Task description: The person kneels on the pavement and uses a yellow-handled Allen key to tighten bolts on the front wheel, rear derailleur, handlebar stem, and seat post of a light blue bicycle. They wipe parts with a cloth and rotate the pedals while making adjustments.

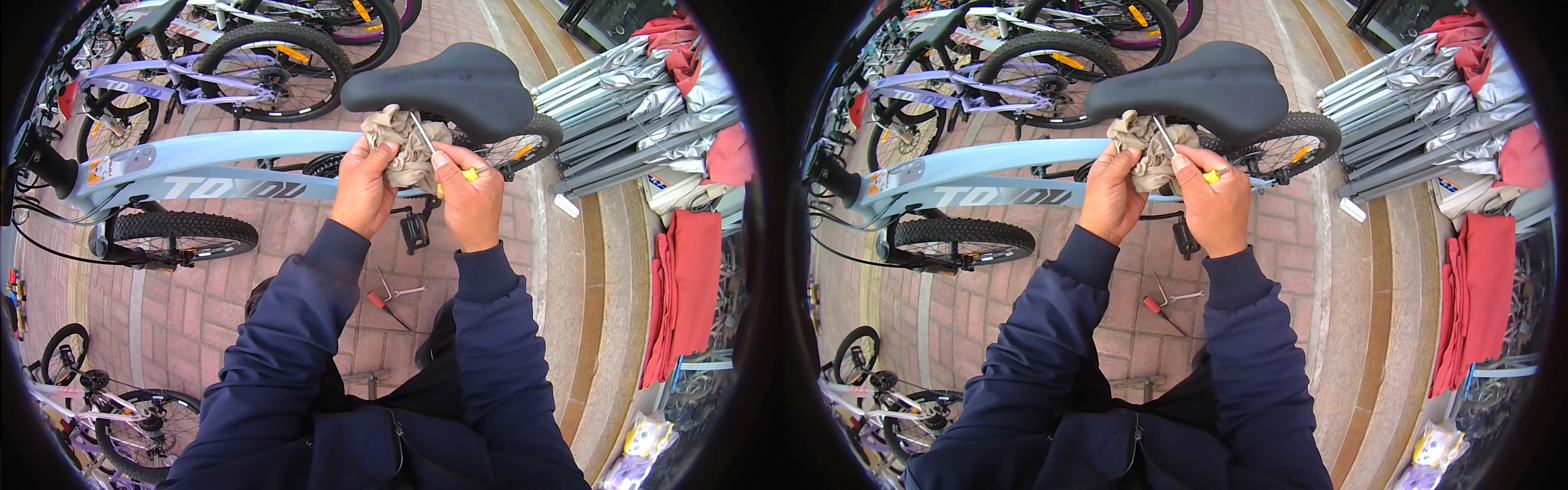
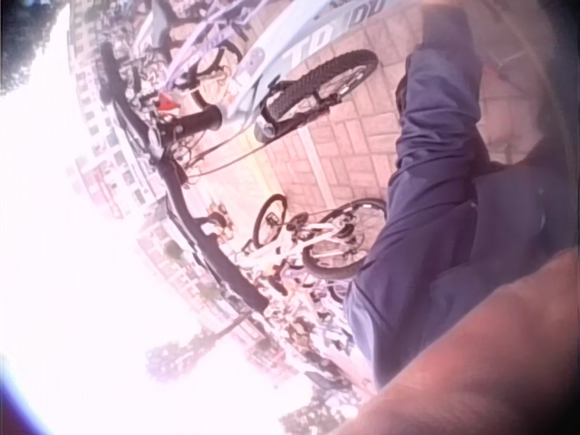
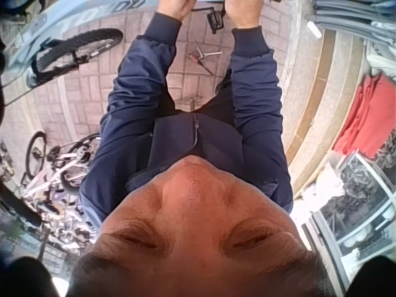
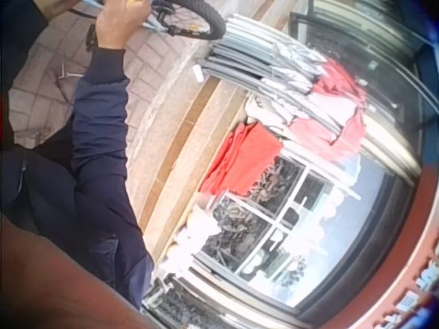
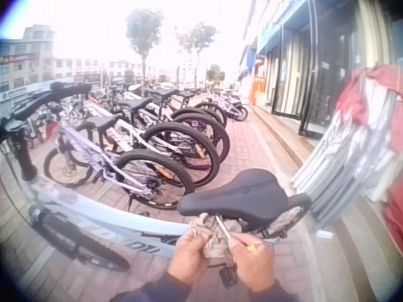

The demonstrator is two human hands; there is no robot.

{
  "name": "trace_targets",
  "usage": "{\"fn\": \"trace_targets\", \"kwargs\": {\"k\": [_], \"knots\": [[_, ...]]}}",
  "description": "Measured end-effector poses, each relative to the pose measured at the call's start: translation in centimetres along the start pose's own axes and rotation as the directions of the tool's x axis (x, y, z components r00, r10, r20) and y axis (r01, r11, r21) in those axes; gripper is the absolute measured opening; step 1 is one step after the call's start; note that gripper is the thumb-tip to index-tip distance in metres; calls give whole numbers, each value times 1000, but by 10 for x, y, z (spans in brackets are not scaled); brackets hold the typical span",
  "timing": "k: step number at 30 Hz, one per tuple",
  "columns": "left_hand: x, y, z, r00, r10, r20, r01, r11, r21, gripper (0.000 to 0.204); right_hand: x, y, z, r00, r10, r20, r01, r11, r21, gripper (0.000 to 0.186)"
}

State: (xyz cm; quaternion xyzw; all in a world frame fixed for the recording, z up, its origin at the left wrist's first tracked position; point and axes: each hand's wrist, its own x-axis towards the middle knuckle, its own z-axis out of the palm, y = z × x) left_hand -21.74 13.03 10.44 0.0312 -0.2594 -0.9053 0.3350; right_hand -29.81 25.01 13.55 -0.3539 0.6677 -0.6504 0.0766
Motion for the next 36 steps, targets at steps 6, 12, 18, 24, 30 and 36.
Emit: {"fn": "trace_targets", "kwargs": {"k": [6,12,18,24,30,36], "knots": [[2,5,1,999,33,-4,-33,999,-13,35,2,10,-4,944,259,204,-329,685,650,25],[1,1,-3,1000,-12,-19,13,999,44,33,1,-5,-15,991,124,-42,-126,991,-53,23],[-1,-6,-3,988,-151,-34,154,982,111,30,-10,-14,-24,988,-96,-122,45,930,-364,19],[-5,-11,-2,914,-402,-62,401,867,296,28,-28,-23,-43,980,48,-191,-102,954,-282,16],[-5,-15,2,960,-278,-39,280,939,202,30,-32,-17,-39,982,-106,-160,52,950,-307,15],[-3,-7,0,966,-187,-179,215,965,152,28,-30,-7,-32,999,44,-27,-51,918,-392,16]]}}
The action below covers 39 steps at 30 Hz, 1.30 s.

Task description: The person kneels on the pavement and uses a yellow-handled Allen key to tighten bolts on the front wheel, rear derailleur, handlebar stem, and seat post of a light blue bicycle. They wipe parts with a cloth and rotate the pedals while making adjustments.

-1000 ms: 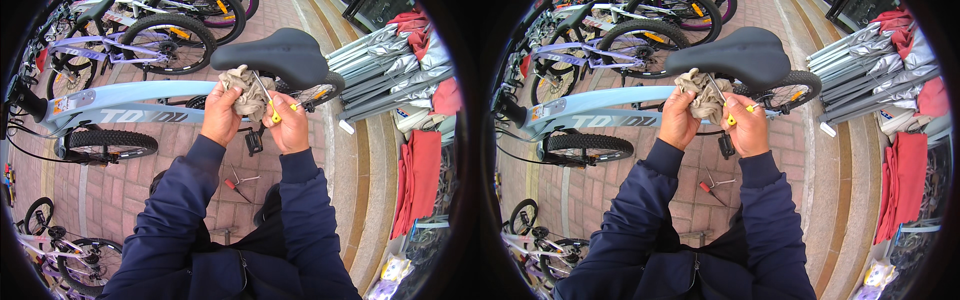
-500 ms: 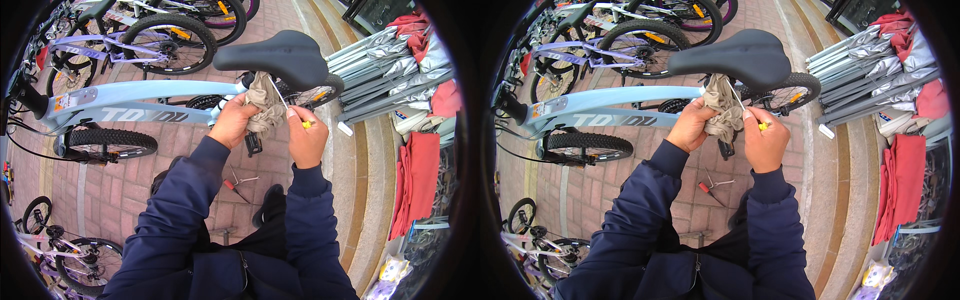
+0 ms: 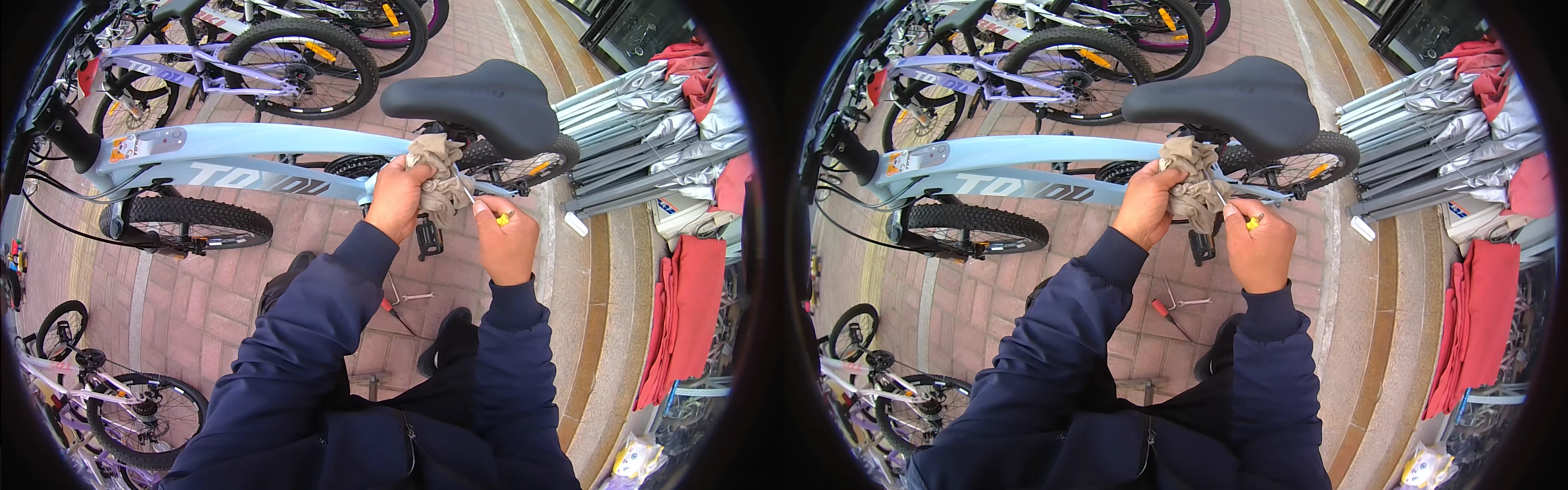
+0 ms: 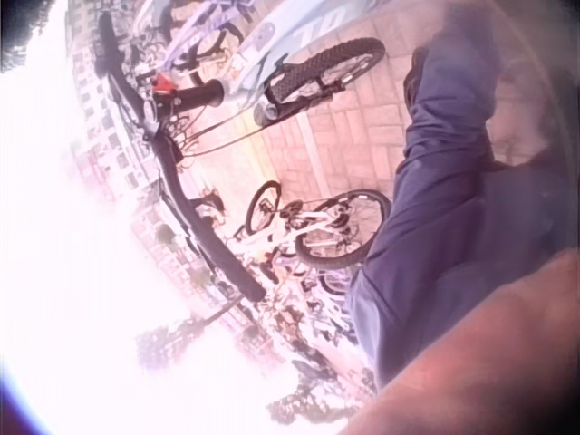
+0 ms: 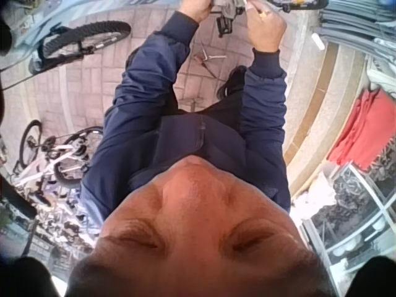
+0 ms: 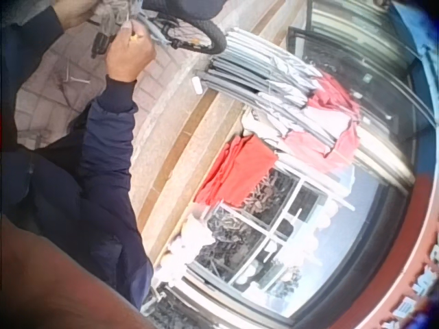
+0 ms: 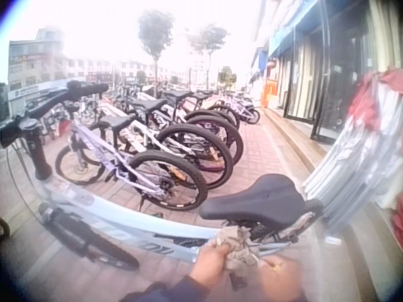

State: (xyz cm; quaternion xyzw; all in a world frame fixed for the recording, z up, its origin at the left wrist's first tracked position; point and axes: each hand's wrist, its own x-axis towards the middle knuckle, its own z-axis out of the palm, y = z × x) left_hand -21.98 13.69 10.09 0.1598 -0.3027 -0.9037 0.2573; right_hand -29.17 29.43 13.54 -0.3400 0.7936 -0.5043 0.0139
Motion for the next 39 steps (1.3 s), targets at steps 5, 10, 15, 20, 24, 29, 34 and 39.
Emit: {"fn": "trace_targets", "kwargs": {"k": [5,10,15,20,24,29,34,39], "knots": [[-1,1,1,998,57,39,-53,993,-107,28,-2,1,-2,990,32,140,-54,986,156,17],[-14,21,-8,982,173,79,-175,985,7,28,-2,5,-13,967,31,255,-116,938,326,19],[-77,110,-32,543,832,-113,-615,486,621,29,-1,20,-21,981,54,185,-150,819,554,19],[-121,204,-64,176,812,556,76,-574,815,33,-8,25,-8,970,31,242,-147,864,482,19],[-131,183,-66,492,642,588,-153,-601,784,30,-14,23,16,946,-10,324,-137,894,427,18],[-183,186,-62,565,784,259,-272,-119,955,29,-27,25,36,934,-11,357,-124,927,354,18],[-235,249,-47,59,994,-91,-616,108,780,43,-39,29,40,922,7,386,-144,934,326,19],[-257,260,-42,-93,988,126,-462,-155,873,32,-45,27,45,917,40,397,-140,965,224,19]]}}
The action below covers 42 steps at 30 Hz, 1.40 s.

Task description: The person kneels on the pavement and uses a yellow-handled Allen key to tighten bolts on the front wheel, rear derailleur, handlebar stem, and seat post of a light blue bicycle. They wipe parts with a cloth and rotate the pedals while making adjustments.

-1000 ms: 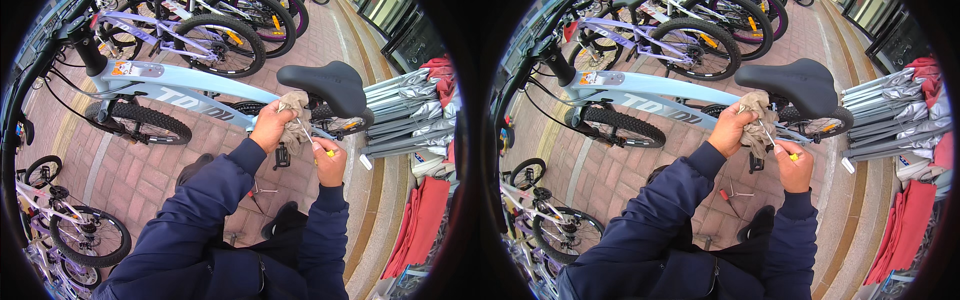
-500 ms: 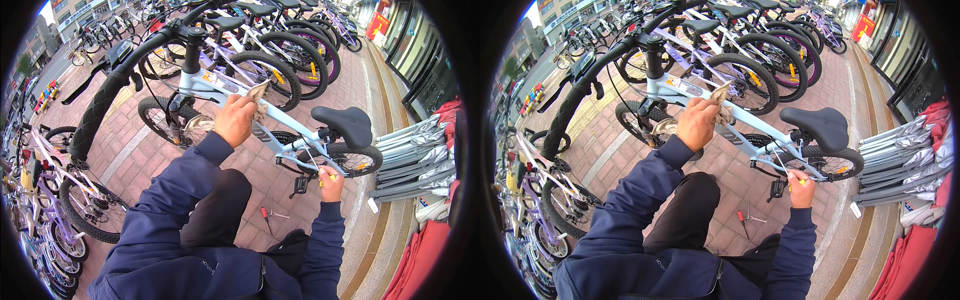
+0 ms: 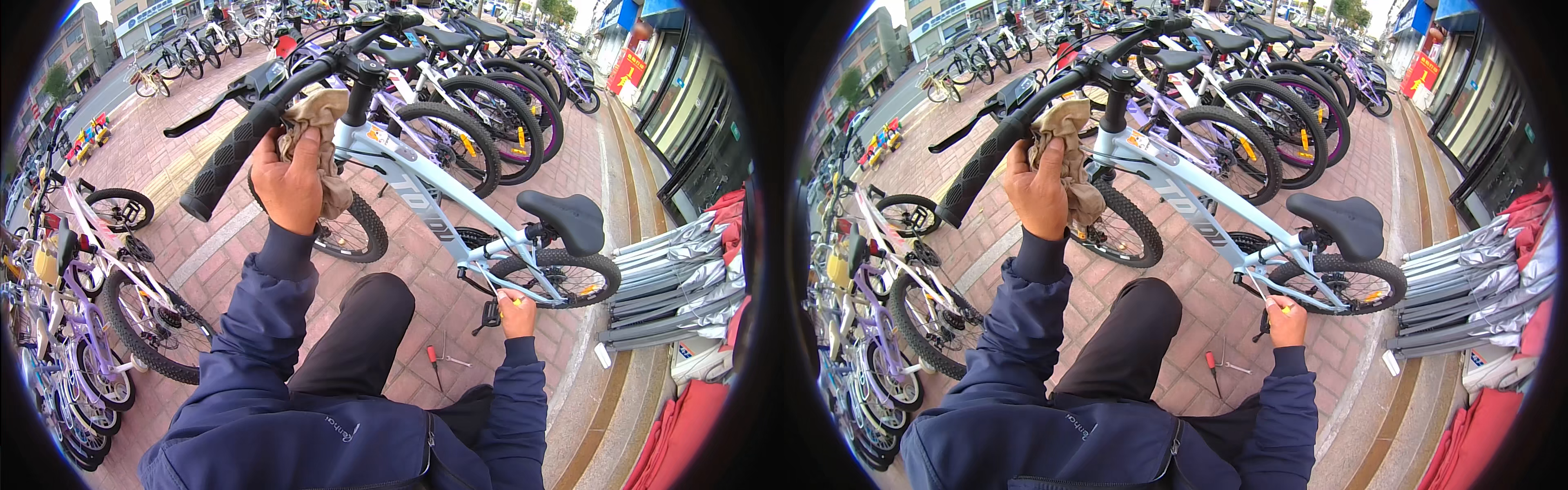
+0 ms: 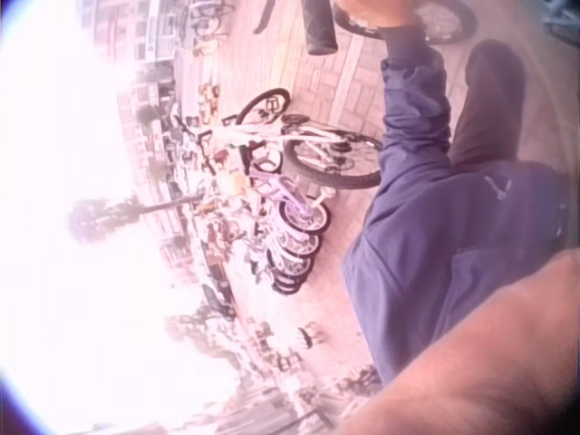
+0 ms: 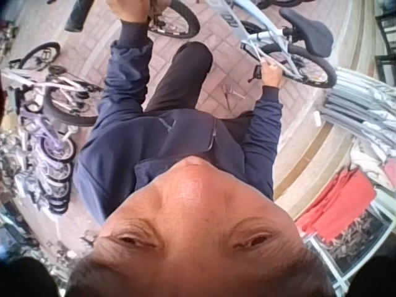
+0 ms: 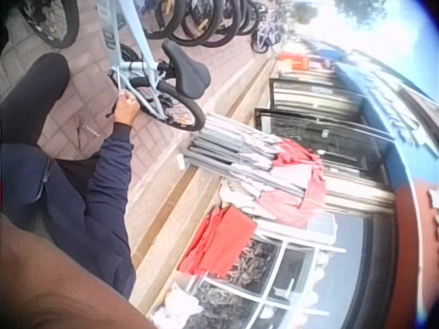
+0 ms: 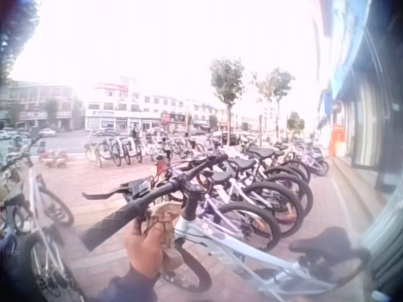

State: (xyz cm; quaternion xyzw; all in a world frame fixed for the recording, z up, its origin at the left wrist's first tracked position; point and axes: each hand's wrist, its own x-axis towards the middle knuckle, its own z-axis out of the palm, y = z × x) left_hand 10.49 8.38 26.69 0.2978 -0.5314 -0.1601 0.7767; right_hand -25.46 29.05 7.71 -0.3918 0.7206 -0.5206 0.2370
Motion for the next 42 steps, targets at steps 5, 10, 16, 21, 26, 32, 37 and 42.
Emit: {"fn": "trace_targets", "kwargs": {"k": [5,10,16,21,26,32,37,42], "knots": [[-19,-7,-9,989,-144,12,145,987,-65,25,-1,4,9,1000,-1,14,1,1000,-12,21],[-19,-14,-18,975,-220,44,224,953,-202,25,-1,11,15,1000,-3,28,6,995,-104,22],[10,-18,-49,965,232,122,-250,679,691,26,-1,14,16,999,-9,38,15,988,-155,25],[56,-6,-87,951,36,-308,-111,967,-228,23,-2,17,18,998,-45,47,51,990,-132,21],[112,45,-130,896,205,-395,-324,908,-264,24,-3,15,21,997,-53,58,60,991,-117,20],[149,125,-109,728,75,682,-434,820,373,36,-7,-3,29,998,-25,61,39,970,-241,25],[151,137,-62,442,-114,890,-703,572,423,39,-5,-13,36,994,-85,62,96,972,-215,26],[140,141,-54,499,-54,865,-714,540,446,26,-5,-12,35,994,-88,67,99,978,-185,25]]}}
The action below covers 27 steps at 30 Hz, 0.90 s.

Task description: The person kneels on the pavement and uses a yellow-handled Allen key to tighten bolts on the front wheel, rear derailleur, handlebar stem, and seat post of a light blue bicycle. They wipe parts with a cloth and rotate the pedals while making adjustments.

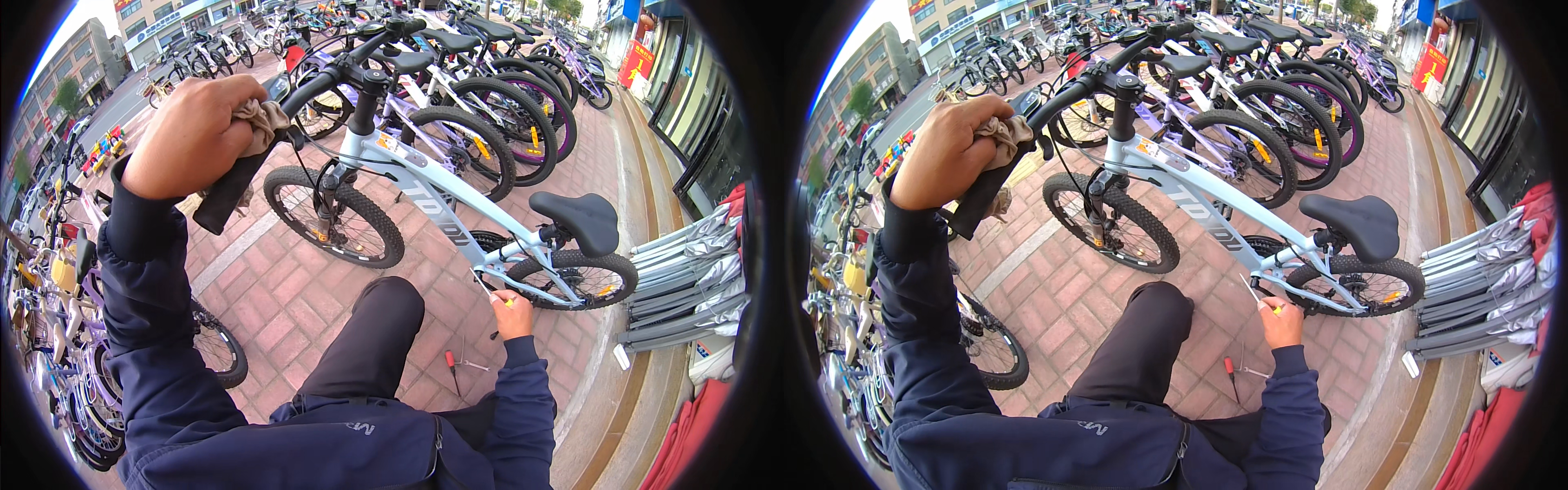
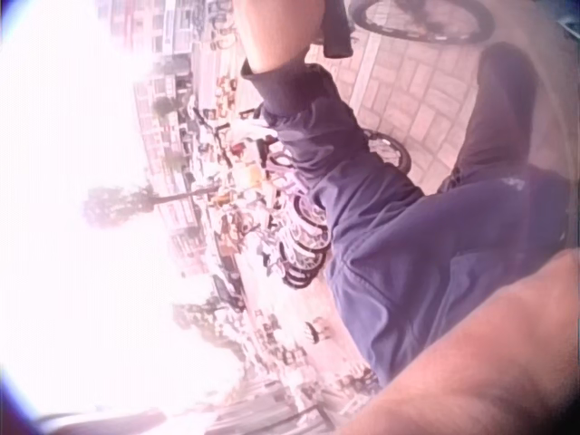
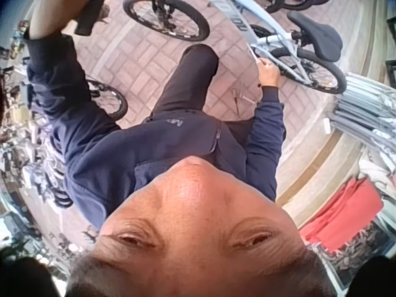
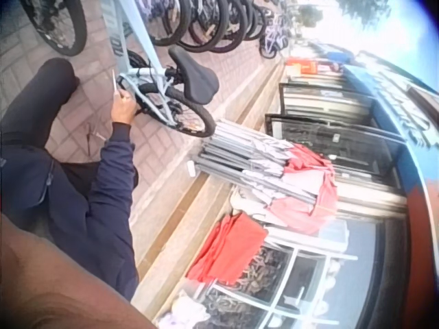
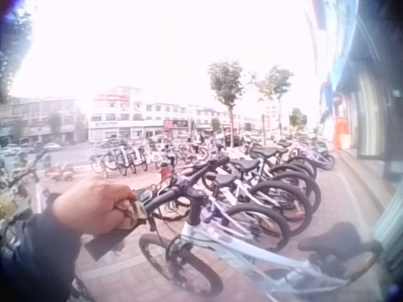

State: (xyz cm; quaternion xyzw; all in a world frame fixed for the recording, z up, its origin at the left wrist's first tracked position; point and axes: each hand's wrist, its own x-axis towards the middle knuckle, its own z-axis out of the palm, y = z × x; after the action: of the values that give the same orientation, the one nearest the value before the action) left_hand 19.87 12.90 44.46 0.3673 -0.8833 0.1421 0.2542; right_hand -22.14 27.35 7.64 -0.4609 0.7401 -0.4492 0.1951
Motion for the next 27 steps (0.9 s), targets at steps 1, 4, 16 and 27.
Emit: {"fn": "trace_targets", "kwargs": {"k": [1,4,16,27], "knots": [[0,-1,-1,1000,-20,3,20,1000,3,25,-1,1,0,1000,3,6,-3,1000,2,25],[2,-8,3,993,-62,-103,53,995,-87,23,-2,3,-1,1000,-23,6,22,999,43,25],[13,-23,8,999,-26,-47,34,986,165,19,-2,1,1,1000,-10,8,10,1000,-22,24],[23,-17,17,996,-72,-57,86,947,310,23,-4,-1,-7,999,-34,4,34,999,-42,23]]}}
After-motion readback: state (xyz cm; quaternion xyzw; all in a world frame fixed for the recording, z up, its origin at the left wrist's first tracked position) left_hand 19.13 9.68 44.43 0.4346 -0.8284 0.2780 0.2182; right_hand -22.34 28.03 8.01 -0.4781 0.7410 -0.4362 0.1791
